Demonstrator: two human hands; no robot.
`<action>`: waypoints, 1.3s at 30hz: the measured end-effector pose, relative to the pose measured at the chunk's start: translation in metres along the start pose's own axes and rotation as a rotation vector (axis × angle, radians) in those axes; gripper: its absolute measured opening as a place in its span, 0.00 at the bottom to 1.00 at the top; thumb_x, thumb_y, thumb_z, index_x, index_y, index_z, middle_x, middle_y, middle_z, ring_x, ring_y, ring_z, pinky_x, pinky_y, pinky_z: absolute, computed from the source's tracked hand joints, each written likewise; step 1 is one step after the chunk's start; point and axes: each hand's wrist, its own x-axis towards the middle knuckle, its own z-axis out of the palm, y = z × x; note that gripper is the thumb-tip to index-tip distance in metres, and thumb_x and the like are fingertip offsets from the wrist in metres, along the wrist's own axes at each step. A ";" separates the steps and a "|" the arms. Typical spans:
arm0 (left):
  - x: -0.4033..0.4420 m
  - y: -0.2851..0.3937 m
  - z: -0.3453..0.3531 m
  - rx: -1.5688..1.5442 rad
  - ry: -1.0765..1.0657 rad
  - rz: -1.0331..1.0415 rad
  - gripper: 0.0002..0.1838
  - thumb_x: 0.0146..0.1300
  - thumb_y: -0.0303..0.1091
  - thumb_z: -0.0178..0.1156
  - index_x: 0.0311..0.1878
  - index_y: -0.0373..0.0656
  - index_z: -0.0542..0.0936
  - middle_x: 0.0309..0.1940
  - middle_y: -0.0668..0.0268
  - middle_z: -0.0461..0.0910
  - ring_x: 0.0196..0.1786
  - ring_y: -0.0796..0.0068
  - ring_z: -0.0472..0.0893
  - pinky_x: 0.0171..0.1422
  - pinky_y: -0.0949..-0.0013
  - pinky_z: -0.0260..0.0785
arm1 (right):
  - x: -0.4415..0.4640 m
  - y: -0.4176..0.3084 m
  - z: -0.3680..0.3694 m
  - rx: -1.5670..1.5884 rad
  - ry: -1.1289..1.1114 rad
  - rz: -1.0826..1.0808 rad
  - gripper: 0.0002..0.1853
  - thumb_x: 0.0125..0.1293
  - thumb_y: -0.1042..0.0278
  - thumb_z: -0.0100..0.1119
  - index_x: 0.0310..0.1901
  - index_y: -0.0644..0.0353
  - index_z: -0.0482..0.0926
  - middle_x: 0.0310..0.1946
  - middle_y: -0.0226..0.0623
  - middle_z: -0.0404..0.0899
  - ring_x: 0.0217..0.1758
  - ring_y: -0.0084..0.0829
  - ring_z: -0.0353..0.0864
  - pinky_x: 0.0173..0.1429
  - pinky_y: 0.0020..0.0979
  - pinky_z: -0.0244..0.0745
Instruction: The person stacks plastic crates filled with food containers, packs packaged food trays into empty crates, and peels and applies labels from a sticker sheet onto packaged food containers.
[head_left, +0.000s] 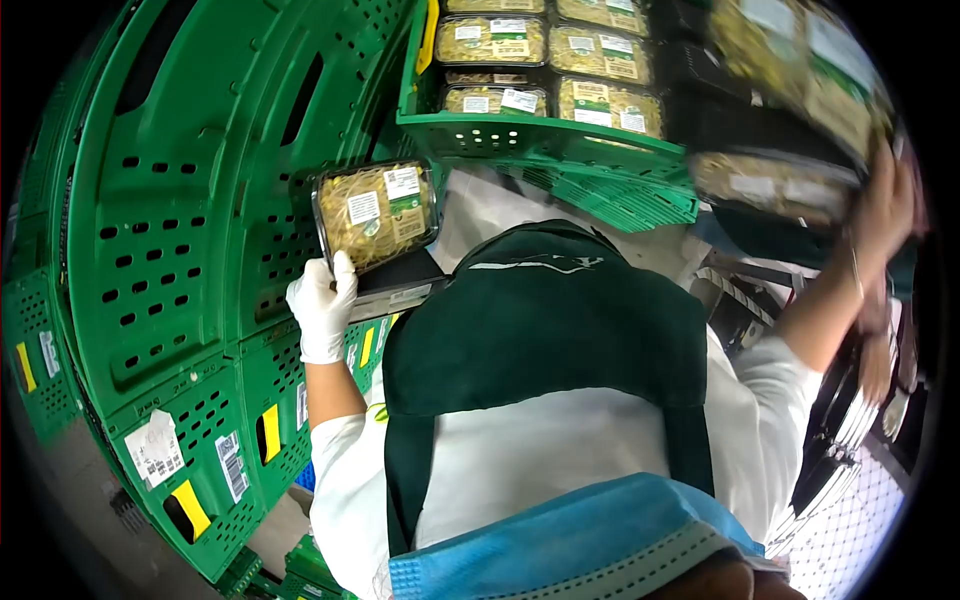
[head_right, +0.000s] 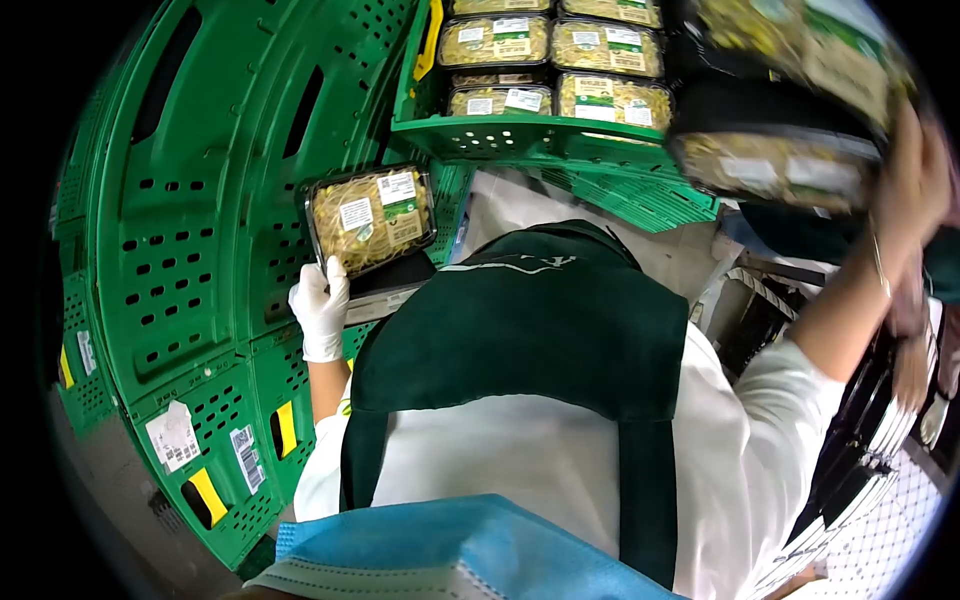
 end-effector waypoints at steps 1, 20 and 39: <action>0.000 -0.001 -0.002 -0.032 -0.012 0.003 0.17 0.50 0.33 0.59 0.14 0.43 0.62 0.07 0.60 0.65 0.11 0.59 0.67 0.17 0.64 0.58 | 0.004 -0.022 0.035 0.033 0.032 0.003 0.14 0.58 0.63 0.50 0.36 0.67 0.75 0.26 0.33 0.76 0.30 0.23 0.71 0.36 0.20 0.64; -0.032 0.019 -0.041 0.182 0.056 -0.147 0.18 0.49 0.29 0.59 0.14 0.44 0.60 0.06 0.61 0.61 0.09 0.60 0.62 0.14 0.66 0.54 | 0.039 0.024 0.279 -0.267 -0.463 -0.047 0.16 0.51 0.55 0.48 0.26 0.62 0.73 0.23 0.49 0.76 0.28 0.44 0.77 0.34 0.41 0.69; 0.269 0.231 0.037 0.043 0.183 1.156 0.19 0.50 0.41 0.58 0.11 0.47 0.64 0.06 0.66 0.62 0.10 0.68 0.67 0.14 0.69 0.57 | -0.042 0.082 0.105 0.562 -0.390 0.365 0.08 0.59 0.71 0.51 0.38 0.66 0.71 0.30 0.31 0.74 0.33 0.19 0.72 0.41 0.18 0.66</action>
